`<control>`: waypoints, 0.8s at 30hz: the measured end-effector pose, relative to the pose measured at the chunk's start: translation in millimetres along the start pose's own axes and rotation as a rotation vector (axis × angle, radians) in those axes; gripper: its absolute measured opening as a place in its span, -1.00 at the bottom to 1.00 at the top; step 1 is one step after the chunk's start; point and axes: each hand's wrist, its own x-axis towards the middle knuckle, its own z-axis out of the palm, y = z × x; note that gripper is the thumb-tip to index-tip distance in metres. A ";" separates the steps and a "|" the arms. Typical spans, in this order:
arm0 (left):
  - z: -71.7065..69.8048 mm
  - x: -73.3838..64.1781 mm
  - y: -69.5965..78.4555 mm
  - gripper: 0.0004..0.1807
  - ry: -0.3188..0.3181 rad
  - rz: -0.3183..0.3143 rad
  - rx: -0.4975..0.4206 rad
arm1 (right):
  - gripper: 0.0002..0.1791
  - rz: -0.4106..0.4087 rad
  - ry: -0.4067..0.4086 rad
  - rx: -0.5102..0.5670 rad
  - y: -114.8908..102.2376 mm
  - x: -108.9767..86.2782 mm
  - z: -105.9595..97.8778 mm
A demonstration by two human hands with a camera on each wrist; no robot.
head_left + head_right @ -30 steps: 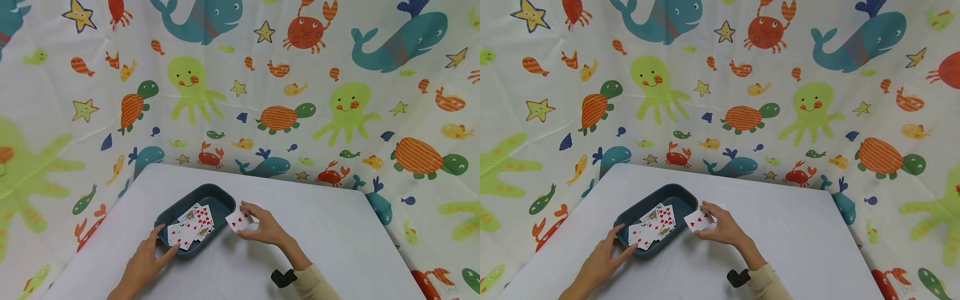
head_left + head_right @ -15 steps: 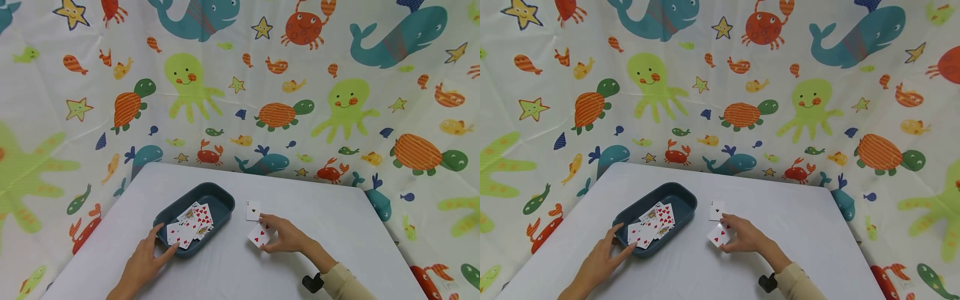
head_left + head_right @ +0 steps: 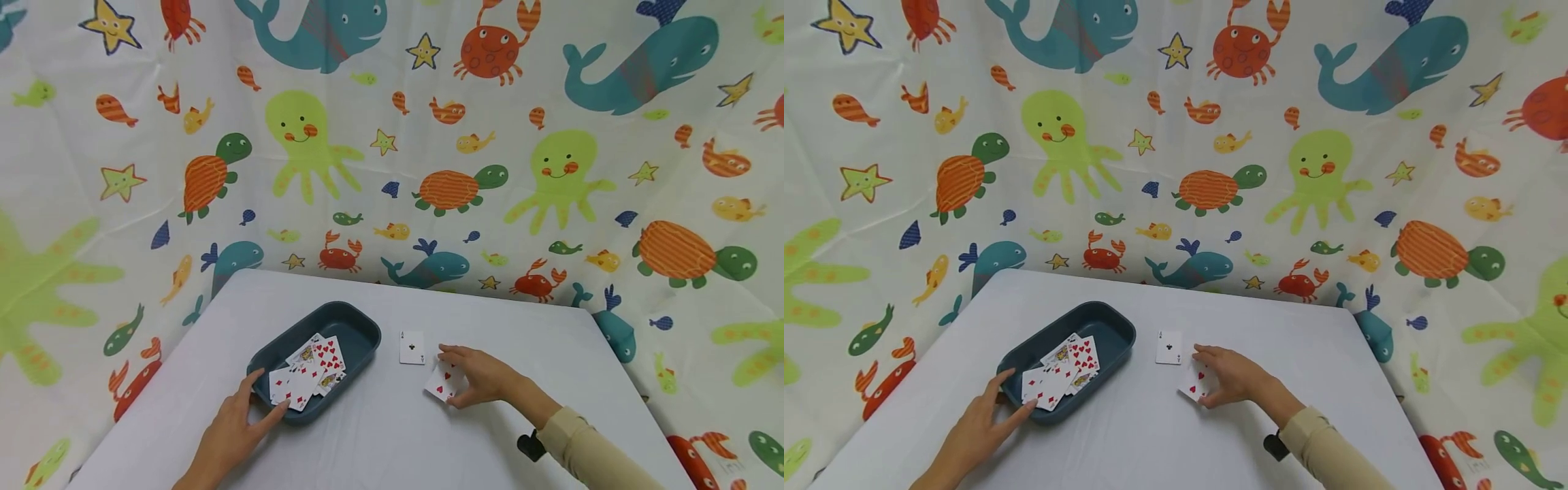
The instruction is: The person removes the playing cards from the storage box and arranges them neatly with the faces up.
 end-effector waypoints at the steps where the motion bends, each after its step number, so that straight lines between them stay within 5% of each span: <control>1: -0.1 -0.1 -0.3 0.18 0.000 -0.001 0.001 | -0.10 -0.001 -0.014 -0.008 0.5 1.2 -0.8; 24: 0.1 -1.6 -1.7 0.18 0.002 -0.001 -0.001 | 0.02 -0.038 -0.154 -0.227 27.4 36.1 -12.2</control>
